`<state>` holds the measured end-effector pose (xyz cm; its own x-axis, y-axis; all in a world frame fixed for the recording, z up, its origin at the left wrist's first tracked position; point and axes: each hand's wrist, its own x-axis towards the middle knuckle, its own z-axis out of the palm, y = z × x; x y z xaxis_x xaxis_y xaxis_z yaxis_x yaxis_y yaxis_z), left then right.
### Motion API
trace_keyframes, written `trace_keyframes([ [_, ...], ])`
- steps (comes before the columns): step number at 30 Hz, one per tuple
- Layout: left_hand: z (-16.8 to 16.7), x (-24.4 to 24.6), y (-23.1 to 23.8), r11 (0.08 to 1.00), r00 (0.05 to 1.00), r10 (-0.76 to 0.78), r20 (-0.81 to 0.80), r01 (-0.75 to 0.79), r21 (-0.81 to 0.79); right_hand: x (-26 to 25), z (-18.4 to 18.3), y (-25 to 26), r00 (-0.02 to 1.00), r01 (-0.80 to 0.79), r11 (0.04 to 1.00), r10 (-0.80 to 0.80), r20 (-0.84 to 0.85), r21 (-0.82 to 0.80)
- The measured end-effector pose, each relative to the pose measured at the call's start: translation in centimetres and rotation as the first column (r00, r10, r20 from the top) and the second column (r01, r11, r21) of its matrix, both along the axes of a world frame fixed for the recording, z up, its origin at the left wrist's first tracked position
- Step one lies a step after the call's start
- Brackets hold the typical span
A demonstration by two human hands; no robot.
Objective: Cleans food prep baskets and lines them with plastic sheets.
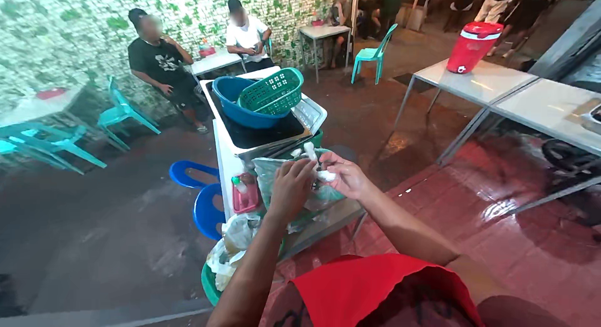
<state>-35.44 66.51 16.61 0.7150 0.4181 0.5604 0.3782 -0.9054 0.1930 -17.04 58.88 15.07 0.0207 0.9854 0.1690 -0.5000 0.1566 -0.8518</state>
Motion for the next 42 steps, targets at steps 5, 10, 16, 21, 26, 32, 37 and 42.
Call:
trace_keyframes([
  [5,0.7,0.1,1.1,0.995,0.989,-0.096,-0.113,0.098,0.012,-0.4,1.6,-2.8,0.724,0.006,0.993,-0.086,0.685,0.118],
  [10,-1.0,-0.5,1.9,0.979,0.994,-0.11,0.018,0.105,0.172,-1.9,0.0,-3.4,0.335,0.501,0.835,-0.429,0.839,0.227],
  [16,-1.7,-1.7,2.1,0.972,0.991,-0.128,0.026,0.121,0.2,-5.4,-3.0,-1.7,-0.042,0.5,0.71,-0.551,0.833,0.495],
  [21,-0.5,-2.4,2.8,0.955,0.977,-0.214,-0.004,0.21,0.211,-7.0,-2.3,-0.5,-0.062,0.53,0.677,-0.57,0.819,0.511],
  [26,2.6,-3.3,3.2,0.933,0.968,-0.24,-0.078,0.252,0.259,-7.1,-1.5,-0.1,-0.234,0.378,0.499,-0.764,0.602,0.78],
  [32,4.0,-3.4,4.0,0.93,0.964,-0.232,-0.133,0.26,0.259,-6.8,-1.5,1.1,-0.312,0.237,0.414,-0.824,0.472,0.879],
  [37,5.6,-2.8,4.2,0.921,0.949,-0.238,-0.206,0.288,0.261,-6.2,-0.4,1.5,-0.302,0.152,0.436,-0.834,0.462,0.887],
  [42,7.6,-1.5,4.0,0.968,0.853,-0.184,-0.489,0.243,0.06,-5.7,-0.9,1.6,-0.324,0.156,0.463,-0.81,0.488,0.872],
])
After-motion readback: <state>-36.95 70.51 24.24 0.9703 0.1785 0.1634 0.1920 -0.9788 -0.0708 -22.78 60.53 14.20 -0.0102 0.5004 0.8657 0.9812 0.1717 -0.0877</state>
